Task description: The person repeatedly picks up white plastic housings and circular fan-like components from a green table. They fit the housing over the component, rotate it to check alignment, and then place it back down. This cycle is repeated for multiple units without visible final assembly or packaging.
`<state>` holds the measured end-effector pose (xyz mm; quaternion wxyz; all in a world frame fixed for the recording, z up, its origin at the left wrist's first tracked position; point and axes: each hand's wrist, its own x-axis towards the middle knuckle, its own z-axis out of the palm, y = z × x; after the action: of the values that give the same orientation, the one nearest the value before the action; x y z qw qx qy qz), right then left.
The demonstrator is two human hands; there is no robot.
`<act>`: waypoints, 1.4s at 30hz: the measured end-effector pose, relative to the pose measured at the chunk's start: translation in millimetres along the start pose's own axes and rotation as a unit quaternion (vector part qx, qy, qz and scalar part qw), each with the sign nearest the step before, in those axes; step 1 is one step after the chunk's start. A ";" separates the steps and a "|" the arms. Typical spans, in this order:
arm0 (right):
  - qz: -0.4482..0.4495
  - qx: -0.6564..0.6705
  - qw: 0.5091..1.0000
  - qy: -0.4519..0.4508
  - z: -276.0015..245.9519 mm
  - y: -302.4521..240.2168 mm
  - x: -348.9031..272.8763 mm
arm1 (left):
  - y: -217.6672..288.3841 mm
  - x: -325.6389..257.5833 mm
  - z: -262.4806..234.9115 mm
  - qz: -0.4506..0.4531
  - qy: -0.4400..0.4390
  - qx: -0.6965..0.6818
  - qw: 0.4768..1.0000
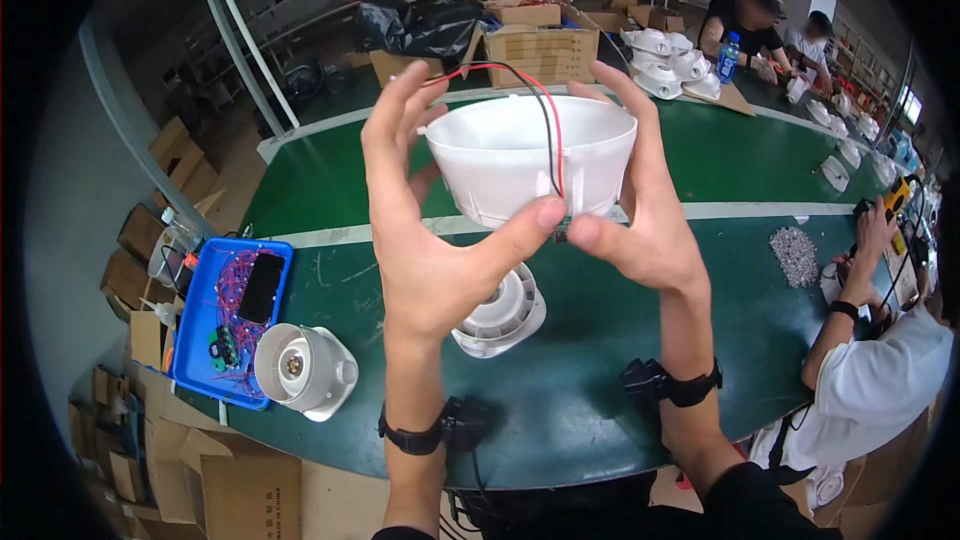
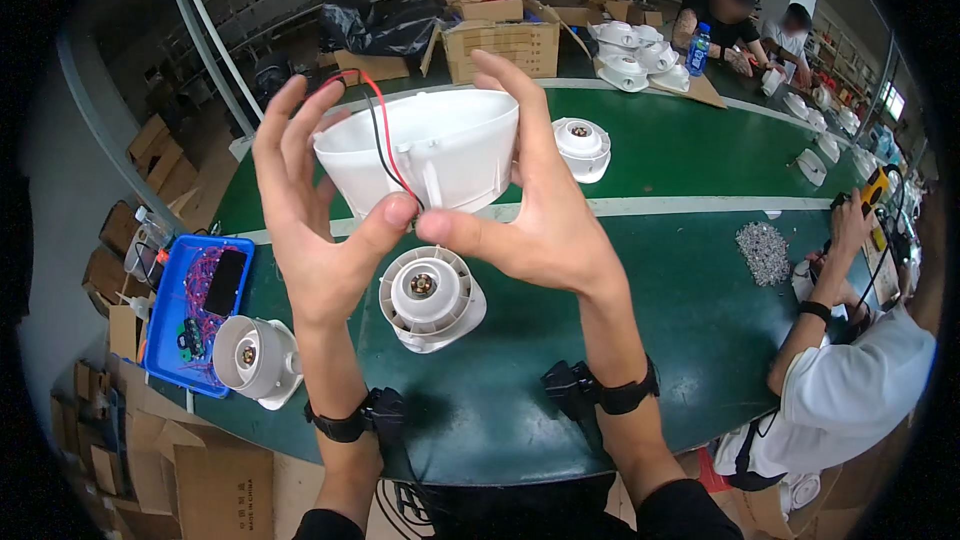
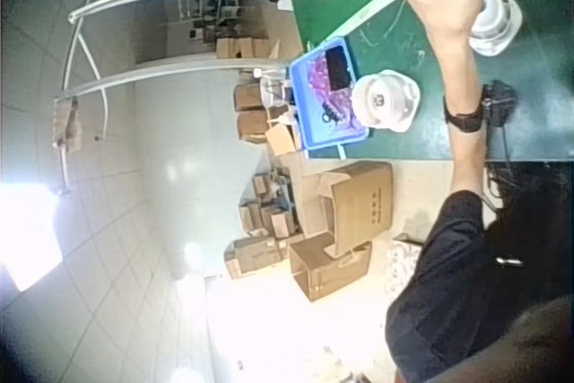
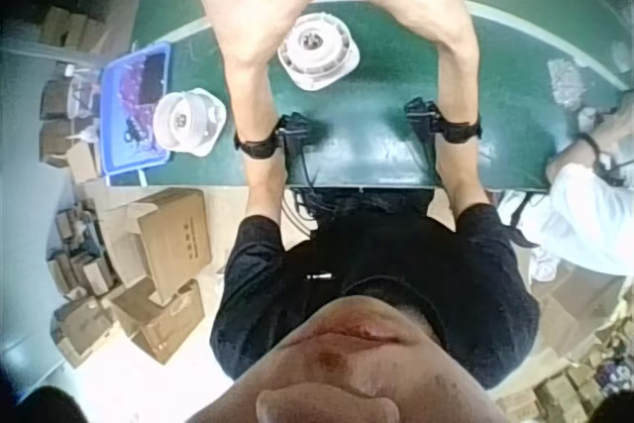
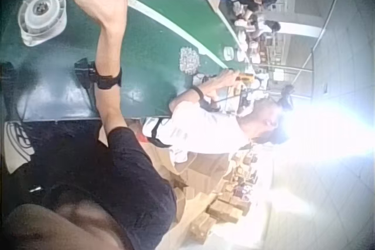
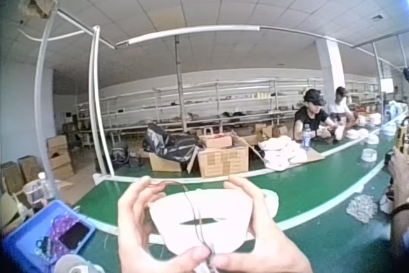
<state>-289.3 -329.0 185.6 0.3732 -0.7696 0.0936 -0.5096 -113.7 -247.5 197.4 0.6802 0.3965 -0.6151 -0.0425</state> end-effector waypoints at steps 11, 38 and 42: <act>0.080 0.174 0.975 0.110 10.3 -4.8 2.0 | 2.5 -1.9 19.2 0.098 0.122 -0.042 0.987; 0.064 0.184 0.979 0.052 24.0 -6.5 2.0 | 5.2 -7.3 21.6 0.003 0.085 0.000 0.996; 0.079 0.070 0.991 0.080 14.5 -0.1 0.1 | 4.9 -4.5 20.5 -0.037 0.114 -0.104 0.987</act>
<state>-276.9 -322.1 182.8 0.4568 -0.6884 0.1472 -0.5438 -134.8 -251.7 195.2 0.7811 0.3484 -0.5109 -0.0865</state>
